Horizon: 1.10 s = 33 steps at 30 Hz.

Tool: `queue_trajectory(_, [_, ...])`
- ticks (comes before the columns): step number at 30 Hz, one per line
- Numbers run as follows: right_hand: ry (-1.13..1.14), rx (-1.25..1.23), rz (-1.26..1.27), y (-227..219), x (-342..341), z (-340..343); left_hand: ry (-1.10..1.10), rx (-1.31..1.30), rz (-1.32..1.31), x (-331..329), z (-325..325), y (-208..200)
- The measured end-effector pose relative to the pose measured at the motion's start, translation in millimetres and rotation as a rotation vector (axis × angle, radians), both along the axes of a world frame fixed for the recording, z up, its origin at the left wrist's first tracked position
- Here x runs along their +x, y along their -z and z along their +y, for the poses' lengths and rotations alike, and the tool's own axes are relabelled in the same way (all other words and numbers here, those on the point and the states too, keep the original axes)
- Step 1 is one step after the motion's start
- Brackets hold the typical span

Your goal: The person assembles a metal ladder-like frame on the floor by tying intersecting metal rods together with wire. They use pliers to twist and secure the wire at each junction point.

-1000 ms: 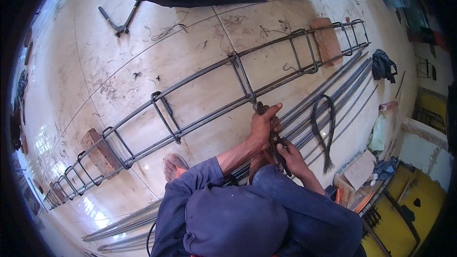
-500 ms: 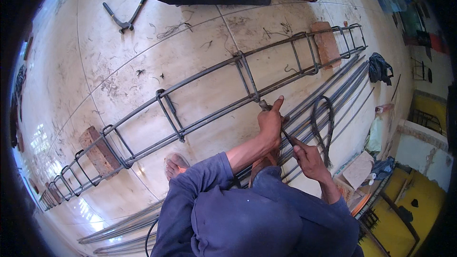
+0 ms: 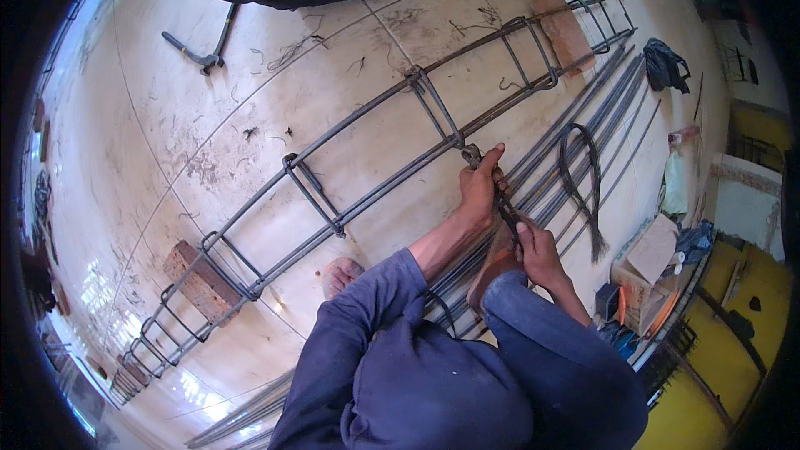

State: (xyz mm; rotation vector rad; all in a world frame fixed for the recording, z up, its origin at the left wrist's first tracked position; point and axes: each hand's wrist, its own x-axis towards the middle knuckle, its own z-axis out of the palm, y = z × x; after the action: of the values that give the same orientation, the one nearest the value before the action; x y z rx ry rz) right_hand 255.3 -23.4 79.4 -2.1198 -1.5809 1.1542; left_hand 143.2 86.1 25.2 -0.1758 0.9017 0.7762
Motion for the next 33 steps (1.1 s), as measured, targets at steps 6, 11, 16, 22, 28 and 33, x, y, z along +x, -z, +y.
queue_trajectory(6, [0.474,-0.216,0.65,4,-10,-5,0.125,-0.008,-0.07,-10,-1,-6])
queue_trajectory(11, [0.737,-0.516,1.105,5,-10,-5,-0.014,-0.081,-0.276,-8,-2,2])
queue_trajectory(16, [0.332,-0.118,0.217,42,1,-41,0.018,-0.078,-0.171,-4,-2,-4])
queue_trajectory(22, [-0.044,0.013,-0.281,8,-23,-12,-0.027,-0.024,-0.074,5,-4,5])
queue_trajectory(28, [0.008,-0.139,-0.516,36,-33,-19,0.033,0.111,0.014,1,-9,20])
queue_trajectory(33, [0.198,-0.102,-0.25,30,-45,-16,0.073,0.151,0.028,1,-8,19])
